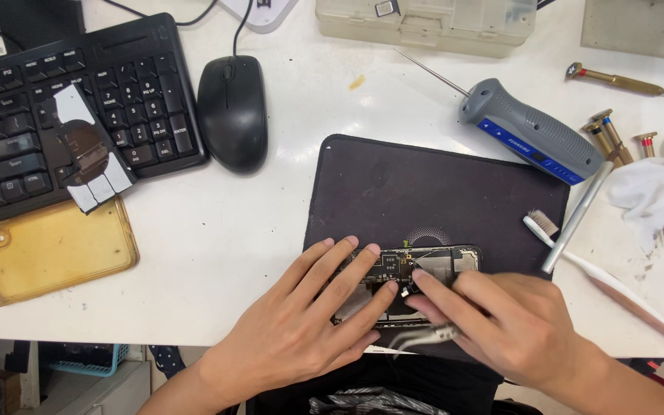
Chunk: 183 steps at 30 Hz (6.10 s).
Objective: The person cleans the interior of a disassembled smartphone with a brush and cloth, then uses tweezers to remove a small component from the motherboard and places it into a parts tray.
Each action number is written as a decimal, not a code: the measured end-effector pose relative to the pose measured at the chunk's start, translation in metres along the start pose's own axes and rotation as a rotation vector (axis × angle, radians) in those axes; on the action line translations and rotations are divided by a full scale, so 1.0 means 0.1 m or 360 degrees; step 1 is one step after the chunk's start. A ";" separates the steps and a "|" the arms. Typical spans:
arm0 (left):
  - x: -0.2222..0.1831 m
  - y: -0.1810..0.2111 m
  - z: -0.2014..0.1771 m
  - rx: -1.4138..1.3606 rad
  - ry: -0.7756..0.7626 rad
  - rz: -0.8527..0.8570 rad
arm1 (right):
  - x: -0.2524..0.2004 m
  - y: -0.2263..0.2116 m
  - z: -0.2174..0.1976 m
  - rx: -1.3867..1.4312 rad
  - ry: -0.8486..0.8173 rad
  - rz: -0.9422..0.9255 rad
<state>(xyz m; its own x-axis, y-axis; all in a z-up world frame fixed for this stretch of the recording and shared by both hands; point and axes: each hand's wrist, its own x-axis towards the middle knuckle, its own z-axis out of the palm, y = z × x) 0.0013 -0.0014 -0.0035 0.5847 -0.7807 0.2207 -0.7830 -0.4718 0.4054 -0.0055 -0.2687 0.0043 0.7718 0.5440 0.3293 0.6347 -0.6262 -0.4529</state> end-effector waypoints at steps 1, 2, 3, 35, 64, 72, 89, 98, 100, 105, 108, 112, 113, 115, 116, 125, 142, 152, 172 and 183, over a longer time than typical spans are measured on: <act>0.00 0.00 0.00 0.0012 0.0003 0.0004 | 0.04 0.02 0.00 -0.0011 -0.0011 -0.0026; 0.00 0.00 0.00 0.0024 0.0007 0.0008 | 0.06 0.02 0.01 -0.0016 -0.0003 -0.0032; 0.00 0.00 0.01 0.0030 -0.0001 0.0005 | 0.08 0.02 0.02 -0.0023 0.0003 -0.0042; 0.00 0.00 -0.32 -0.0079 -0.0017 -0.0087 | 0.03 0.08 0.06 0.0063 0.0034 -0.0039; 0.04 -0.08 -0.09 -0.0045 0.0263 -0.0043 | 0.18 0.10 0.04 0.0027 -0.0139 -0.0198; 0.06 -0.05 -0.08 0.0028 0.0106 -0.0055 | 0.17 0.10 0.03 -0.0039 -0.0149 -0.0205; 0.07 0.01 -0.04 -0.0071 0.0047 -0.0141 | 0.23 0.03 0.09 -0.0091 -0.0206 -0.0174; 0.06 -0.08 -0.18 -0.0030 0.0108 -0.0129 | 0.30 0.06 0.07 0.0099 -0.0266 -0.0090; 0.05 -0.13 -0.21 -0.0142 0.0109 -0.0132 | 0.32 0.06 0.07 0.0125 -0.0308 -0.0067; 0.06 -0.14 -0.23 -0.0138 0.0098 -0.0039 | 0.33 0.09 0.03 0.0003 -0.0378 -0.0171; 0.02 -0.16 -0.29 -0.0153 0.0080 -0.0008 | 0.33 0.10 0.02 -0.0006 -0.0430 -0.0138; -0.03 -0.17 -0.32 -0.0250 0.0106 -0.0089 | 0.32 0.11 0.03 0.0010 -0.0462 -0.0090; -0.04 -0.17 -0.31 -0.0254 0.0112 -0.0115 | 0.32 0.11 0.04 0.0003 -0.0447 -0.0101; -0.04 -0.17 -0.29 -0.0198 0.0101 -0.0085 | 0.32 0.11 0.04 -0.0015 -0.0417 -0.0124; -0.04 -0.17 -0.29 -0.0170 0.0096 -0.0068 | 0.32 0.11 0.03 -0.0020 -0.0402 -0.0138; -0.07 -0.16 -0.22 -0.0120 0.0093 -0.0032 | 0.35 0.06 0.04 -0.0035 -0.0328 -0.0150; -0.06 -0.12 -0.20 -0.0067 0.0116 -0.0086 | 0.35 0.10 0.09 0.0144 -0.0377 -0.0047; -0.02 -0.01 -0.10 -0.0032 0.0032 -0.0158 | 0.30 0.11 0.10 0.0161 -0.0269 -0.0128; -0.15 -0.20 -0.23 -0.0171 -0.0023 -0.0042 | 0.28 0.11 0.11 0.0152 -0.0385 -0.0069; -0.31 -0.14 -0.30 -0.0239 0.0176 -0.0146 | 0.10 0.20 0.18 0.0162 -0.0435 -0.0014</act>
<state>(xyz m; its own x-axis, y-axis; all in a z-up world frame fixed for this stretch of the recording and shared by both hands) 0.0005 0.0416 0.0101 0.6784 -0.6835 0.2695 -0.6897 -0.4660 0.5543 0.0146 -0.2659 -0.0161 0.7182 0.6880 0.1042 0.6232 -0.5693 -0.5362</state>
